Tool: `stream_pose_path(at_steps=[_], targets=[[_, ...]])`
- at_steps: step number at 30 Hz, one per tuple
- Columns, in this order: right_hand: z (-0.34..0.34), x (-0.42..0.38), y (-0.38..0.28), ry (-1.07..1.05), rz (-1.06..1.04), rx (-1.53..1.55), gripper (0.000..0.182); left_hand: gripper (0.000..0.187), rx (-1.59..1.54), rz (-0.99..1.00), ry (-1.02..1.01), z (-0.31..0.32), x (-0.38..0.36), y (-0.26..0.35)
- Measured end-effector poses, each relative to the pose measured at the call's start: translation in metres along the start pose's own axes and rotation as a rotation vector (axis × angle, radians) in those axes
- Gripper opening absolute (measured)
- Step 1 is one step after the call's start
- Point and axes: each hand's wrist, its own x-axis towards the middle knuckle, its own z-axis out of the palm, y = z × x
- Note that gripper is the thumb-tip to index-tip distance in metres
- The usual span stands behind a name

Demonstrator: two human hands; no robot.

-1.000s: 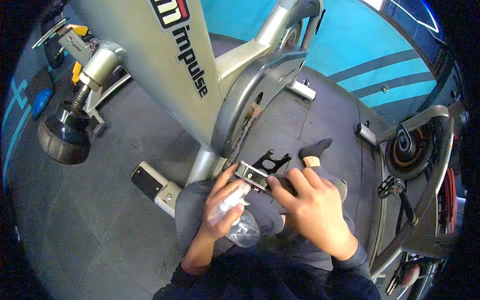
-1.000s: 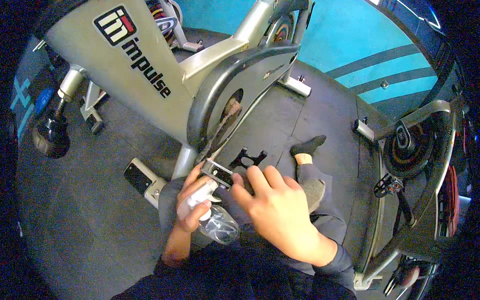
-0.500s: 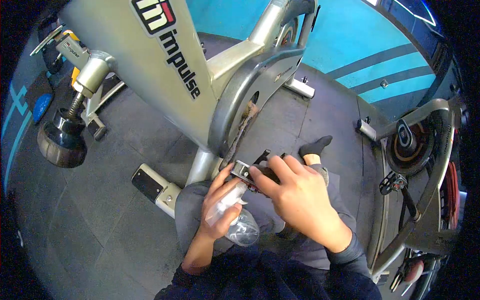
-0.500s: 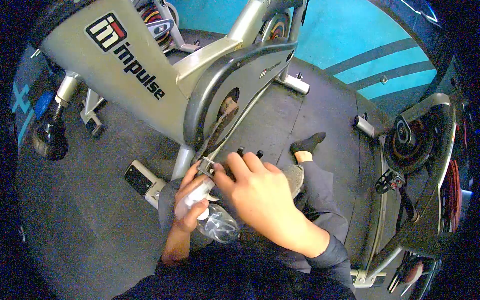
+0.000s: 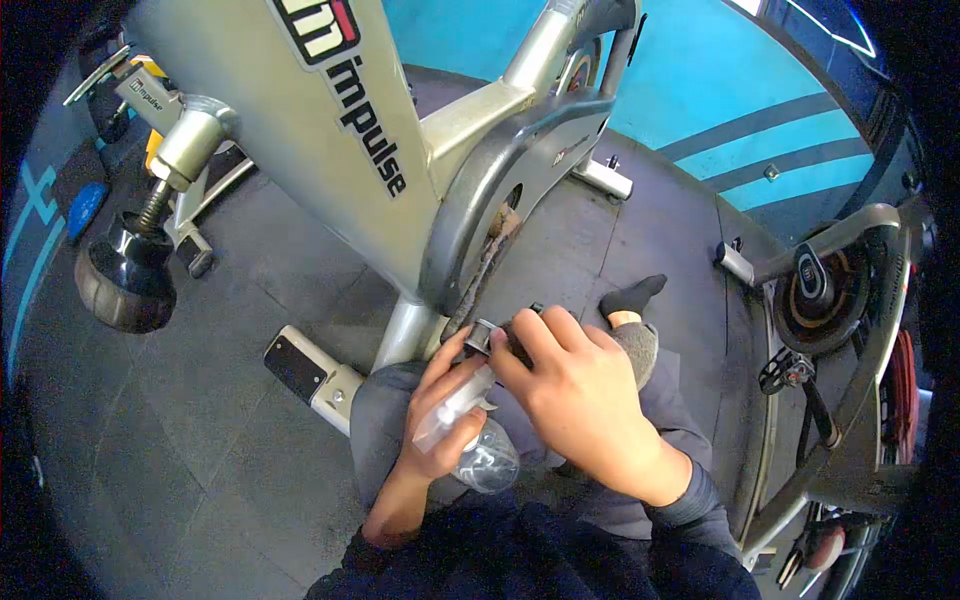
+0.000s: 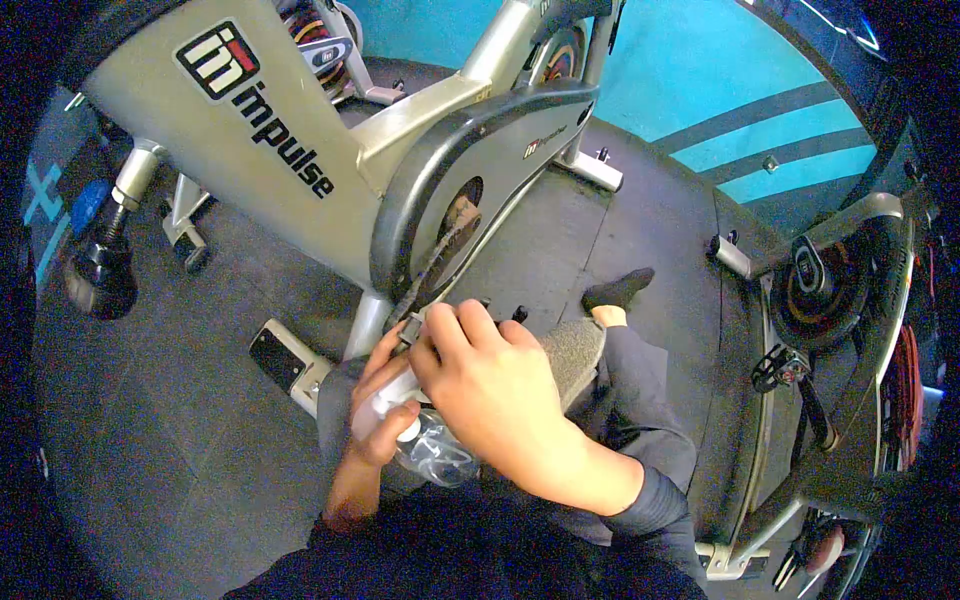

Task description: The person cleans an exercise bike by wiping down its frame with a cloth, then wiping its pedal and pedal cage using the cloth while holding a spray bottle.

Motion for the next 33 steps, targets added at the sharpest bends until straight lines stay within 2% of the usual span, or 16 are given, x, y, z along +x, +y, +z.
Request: stream_pose_path(at_steps=[7,9,13,17,19,21,25,28,30,33], targets=[[-0.007,-0.015,0.013,-0.023,-0.059,0.117,0.029,0.050,-0.094,-0.062,0.040,0.002,-0.001,0.009],[-0.011,-0.022,0.017,-0.009,-0.104,0.119,0.019,0.048,-0.109,-0.006,0.056,0.003,0.002,0.013],[-0.023,-0.031,0.016,-0.070,-0.033,0.072,0.022,0.047,-0.109,0.027,0.036,0.002,0.003,0.007],[-0.016,-0.023,0.012,-0.053,-0.026,0.081,0.022,0.046,-0.089,0.026,0.036,0.002,0.002,0.007],[-0.008,-0.011,0.012,0.007,-0.092,0.093,0.024,0.046,-0.068,0.038,0.040,0.002,0.001,0.007],[-0.007,-0.003,0.011,-0.010,-0.094,0.116,0.023,0.045,-0.071,-0.016,0.027,0.002,0.000,0.007],[-0.007,-0.005,0.016,-0.034,-0.081,0.151,0.020,0.046,-0.055,0.001,0.017,0.002,-0.001,0.004],[-0.019,-0.017,0.018,-0.052,-0.049,0.131,0.022,0.047,-0.107,0.007,0.070,0.004,-0.001,0.005],[-0.027,-0.028,0.016,-0.102,-0.004,0.099,0.026,0.058,-0.104,-0.007,0.041,0.003,0.001,0.006],[-0.026,-0.037,0.015,-0.097,0.021,0.100,0.028,0.058,-0.136,-0.058,0.039,0.004,0.000,0.006]])
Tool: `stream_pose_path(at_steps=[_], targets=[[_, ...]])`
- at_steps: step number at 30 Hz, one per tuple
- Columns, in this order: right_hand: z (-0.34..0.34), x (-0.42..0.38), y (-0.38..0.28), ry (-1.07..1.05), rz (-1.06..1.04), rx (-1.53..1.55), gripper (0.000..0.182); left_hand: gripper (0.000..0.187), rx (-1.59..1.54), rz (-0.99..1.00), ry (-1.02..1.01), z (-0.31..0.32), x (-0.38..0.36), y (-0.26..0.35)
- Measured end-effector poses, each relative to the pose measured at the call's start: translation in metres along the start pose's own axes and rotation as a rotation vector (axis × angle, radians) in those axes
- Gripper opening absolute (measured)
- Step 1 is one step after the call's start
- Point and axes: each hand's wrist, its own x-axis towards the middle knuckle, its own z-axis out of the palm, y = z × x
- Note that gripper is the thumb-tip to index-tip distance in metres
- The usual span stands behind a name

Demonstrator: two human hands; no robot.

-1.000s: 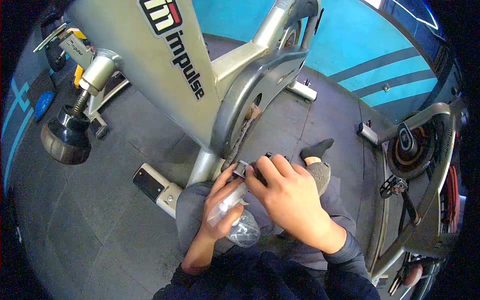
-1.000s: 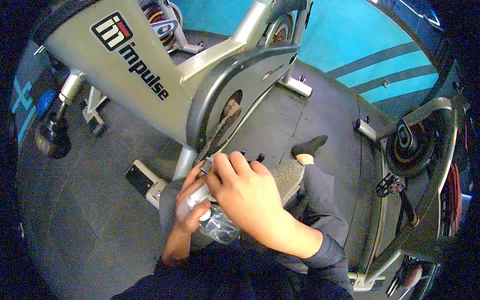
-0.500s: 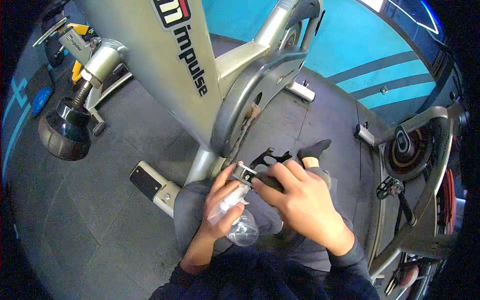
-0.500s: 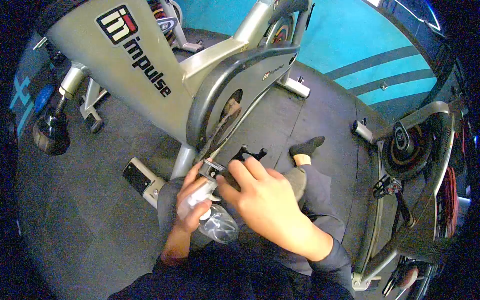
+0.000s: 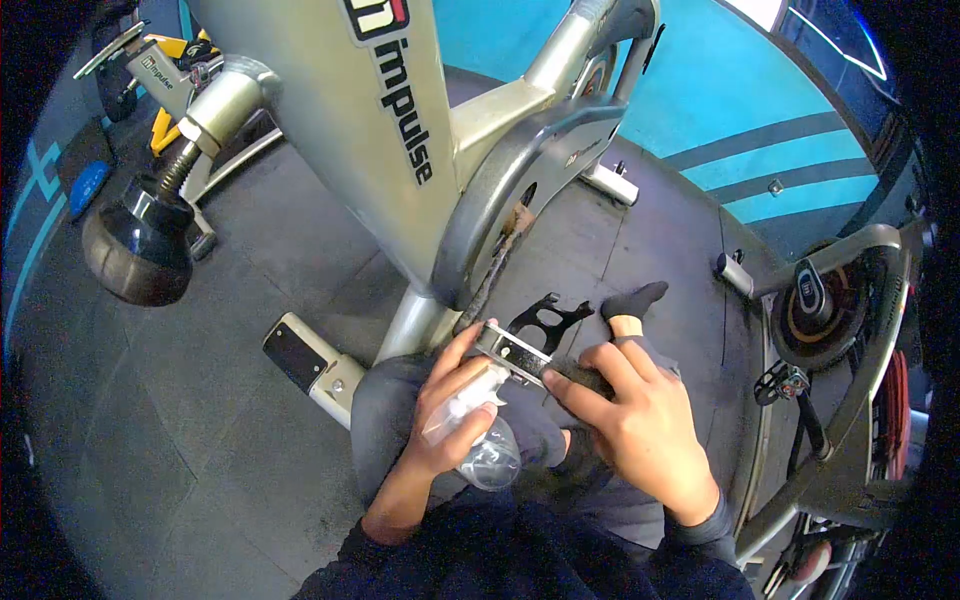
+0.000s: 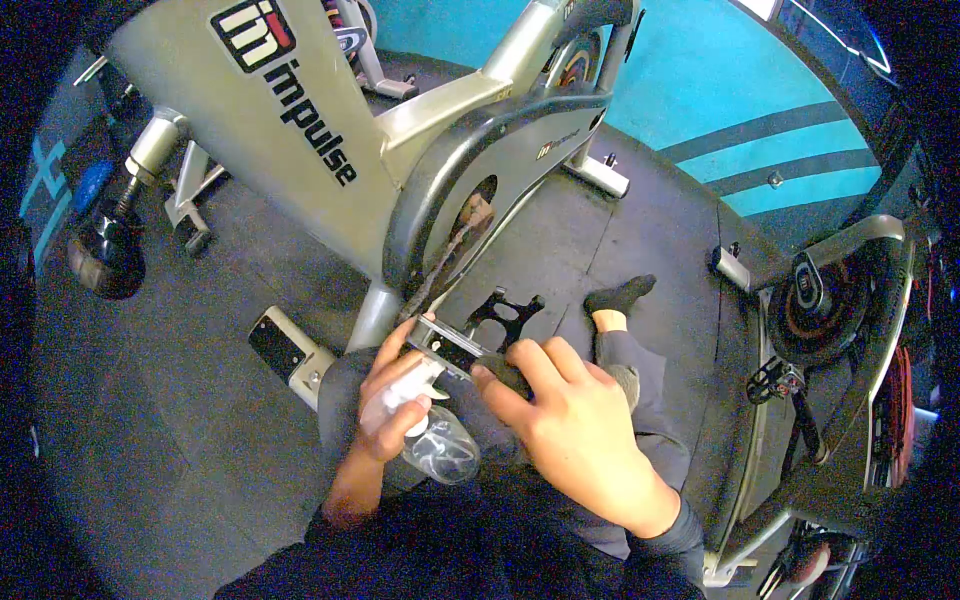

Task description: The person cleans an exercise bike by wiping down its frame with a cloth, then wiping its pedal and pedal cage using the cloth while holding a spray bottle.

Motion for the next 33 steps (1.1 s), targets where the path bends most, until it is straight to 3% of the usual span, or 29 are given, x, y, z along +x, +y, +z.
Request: stream_pose_path(at_steps=[4,8,10,13,16,19,22,24,26,28,33], targets=[[0.005,0.008,-0.004,0.013,0.007,-0.035,0.030,0.048,-0.044,0.080,0.020,0.000,0.000,-0.002],[0.018,0.028,-0.007,0.079,-0.025,-0.023,0.029,0.049,0.009,0.017,0.032,0.001,-0.002,0.000],[0.018,0.033,-0.010,0.036,0.030,0.016,0.038,0.049,0.023,-0.003,0.033,0.000,-0.002,0.001],[0.016,0.022,-0.004,0.094,-0.018,0.017,0.027,0.049,0.037,0.029,0.006,-0.002,-0.001,-0.001],[0.006,0.001,-0.002,0.051,0.041,0.021,0.028,0.049,0.045,0.076,0.000,-0.001,0.000,-0.002],[0.001,-0.014,0.000,0.038,0.102,0.094,0.034,0.053,0.045,0.000,0.018,0.001,0.000,-0.001],[-0.003,-0.022,0.009,0.076,0.118,0.168,0.042,0.048,0.043,0.087,-0.022,-0.001,0.002,-0.002],[0.002,-0.023,0.015,0.263,0.163,0.208,0.046,0.048,0.036,0.076,-0.018,-0.001,0.002,-0.001],[0.009,-0.017,0.016,0.281,0.175,0.224,0.048,0.047,0.042,0.073,-0.027,-0.002,0.002,-0.001],[0.020,-0.008,0.014,0.218,0.066,0.234,0.049,0.047,0.049,0.072,-0.031,-0.002,0.002,0.000],[0.026,0.019,0.006,0.177,-0.007,0.128,0.033,0.047,0.037,0.043,-0.006,-0.001,0.002,0.004]])
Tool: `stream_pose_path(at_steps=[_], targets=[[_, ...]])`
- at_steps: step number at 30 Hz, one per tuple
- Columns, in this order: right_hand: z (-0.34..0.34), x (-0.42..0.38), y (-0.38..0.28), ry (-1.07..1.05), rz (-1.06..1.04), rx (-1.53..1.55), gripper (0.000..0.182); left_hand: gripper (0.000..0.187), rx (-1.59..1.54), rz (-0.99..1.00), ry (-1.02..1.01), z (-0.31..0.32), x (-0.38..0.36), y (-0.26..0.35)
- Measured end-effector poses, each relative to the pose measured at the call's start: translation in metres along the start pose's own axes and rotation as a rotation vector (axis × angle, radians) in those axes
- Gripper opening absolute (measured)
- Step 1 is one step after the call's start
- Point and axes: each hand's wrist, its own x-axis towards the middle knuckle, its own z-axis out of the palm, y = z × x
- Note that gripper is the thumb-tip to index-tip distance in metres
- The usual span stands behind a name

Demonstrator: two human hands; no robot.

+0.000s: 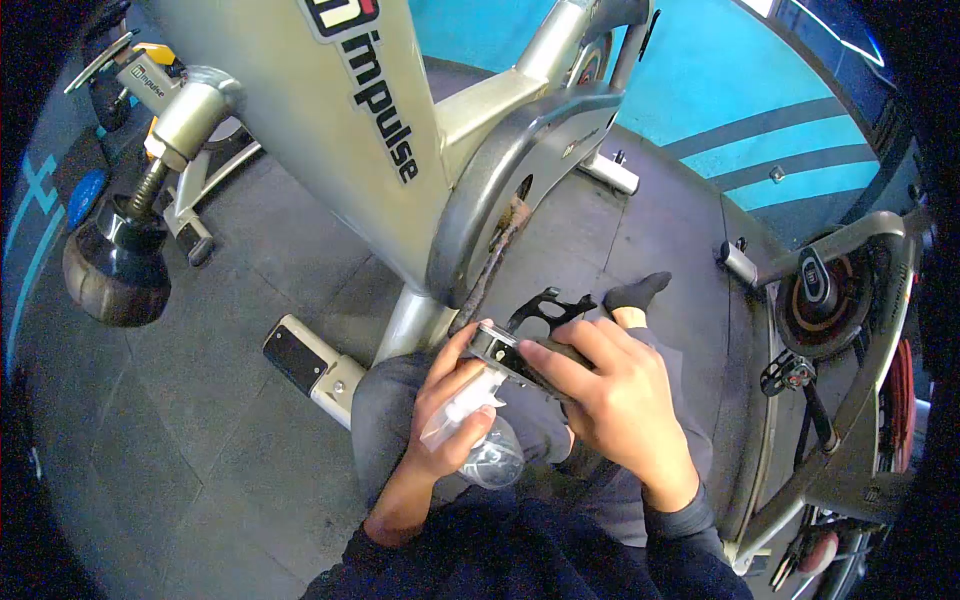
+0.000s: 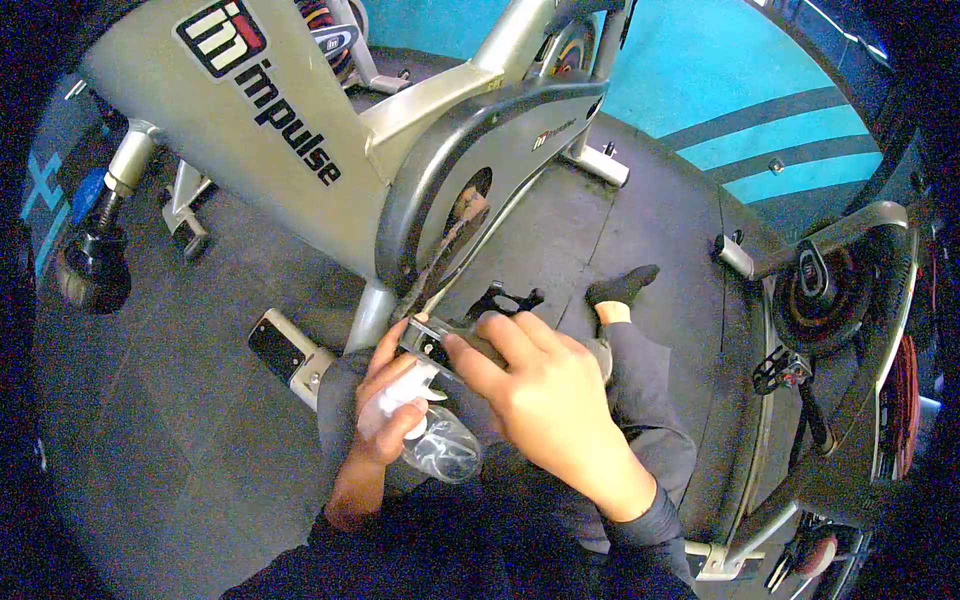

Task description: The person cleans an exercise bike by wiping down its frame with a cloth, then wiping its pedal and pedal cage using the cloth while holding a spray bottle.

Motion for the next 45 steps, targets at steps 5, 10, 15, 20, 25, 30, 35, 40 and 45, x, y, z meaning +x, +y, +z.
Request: stream_pose_path(at_steps=[5,10,15,20,25,30,35,40,45], targets=[[0.000,-0.003,0.002,-0.044,-0.040,-0.046,0.030,0.047,-0.019,-0.013,0.024,0.002,0.000,-0.002],[-0.015,-0.025,-0.001,-0.072,-0.017,-0.172,0.029,0.047,-0.011,0.034,0.021,0.001,0.001,-0.002],[-0.012,-0.012,-0.006,-0.084,-0.009,-0.175,0.027,0.049,-0.021,-0.024,0.048,0.002,-0.005,-0.009],[0.003,0.017,-0.010,-0.106,-0.016,-0.138,0.032,0.051,-0.004,-0.036,0.047,0.003,-0.003,-0.002],[-0.003,0.009,-0.004,-0.077,-0.034,-0.141,0.020,0.052,0.023,-0.021,0.021,0.001,-0.003,-0.003],[-0.023,-0.005,-0.010,-0.145,0.015,-0.206,0.020,0.050,0.001,0.020,0.013,0.000,-0.001,-0.005],[-0.014,0.004,-0.010,-0.120,-0.009,-0.214,0.018,0.051,-0.001,0.067,0.017,0.001,-0.001,-0.008],[-0.005,0.026,-0.013,-0.109,-0.035,-0.187,0.012,0.052,0.018,0.036,0.005,0.000,-0.002,-0.006],[-0.017,0.008,-0.009,-0.141,-0.009,-0.163,0.016,0.050,-0.064,0.017,0.037,0.002,-0.002,-0.004]])
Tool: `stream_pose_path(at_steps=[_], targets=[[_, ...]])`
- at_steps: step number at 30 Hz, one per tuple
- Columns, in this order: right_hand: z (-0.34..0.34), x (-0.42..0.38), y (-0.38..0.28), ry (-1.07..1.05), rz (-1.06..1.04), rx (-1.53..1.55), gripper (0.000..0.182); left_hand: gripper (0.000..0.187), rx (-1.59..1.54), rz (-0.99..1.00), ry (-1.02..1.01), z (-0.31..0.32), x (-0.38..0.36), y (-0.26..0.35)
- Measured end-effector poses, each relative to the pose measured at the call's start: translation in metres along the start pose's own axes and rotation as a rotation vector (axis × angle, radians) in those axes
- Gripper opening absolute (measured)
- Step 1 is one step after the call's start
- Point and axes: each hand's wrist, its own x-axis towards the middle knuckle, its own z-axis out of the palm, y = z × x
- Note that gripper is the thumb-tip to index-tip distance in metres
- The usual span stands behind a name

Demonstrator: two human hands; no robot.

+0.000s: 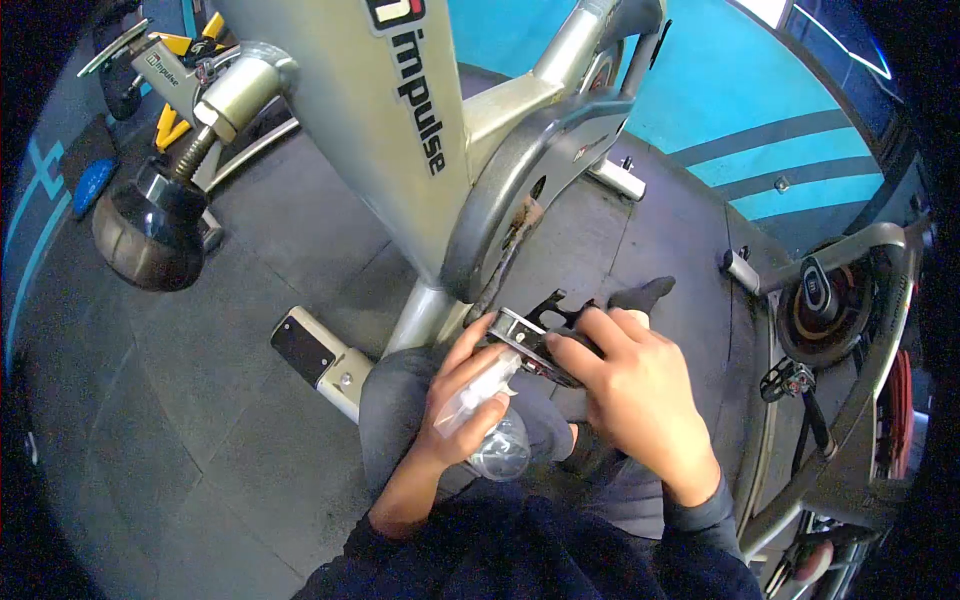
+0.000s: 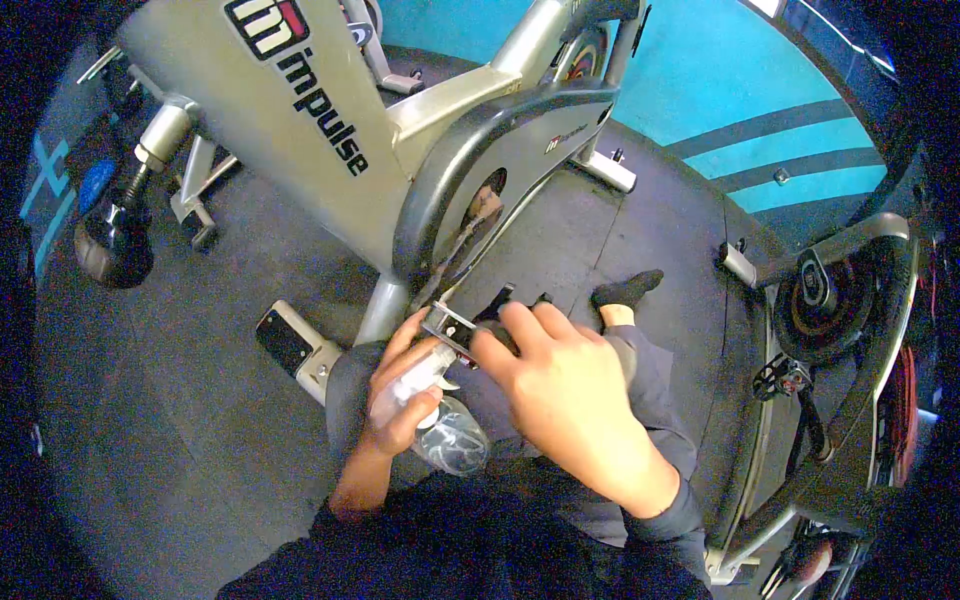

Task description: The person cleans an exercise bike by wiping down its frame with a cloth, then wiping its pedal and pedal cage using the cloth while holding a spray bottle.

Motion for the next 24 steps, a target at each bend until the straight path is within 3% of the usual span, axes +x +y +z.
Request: stream_pose_path(at_steps=[7,12,24], targets=[[-0.005,-0.013,-0.002,-0.037,0.076,-0.032,0.017,0.050,-0.006,0.038,-0.012,-0.001,0.000,-0.005],[0.009,0.017,0.002,0.008,-0.003,-0.005,0.012,0.049,0.003,0.011,-0.001,0.001,-0.001,0.000],[0.001,-0.025,0.002,-0.002,0.057,0.020,0.032,0.049,0.043,0.045,-0.026,-0.002,0.000,-0.006]])
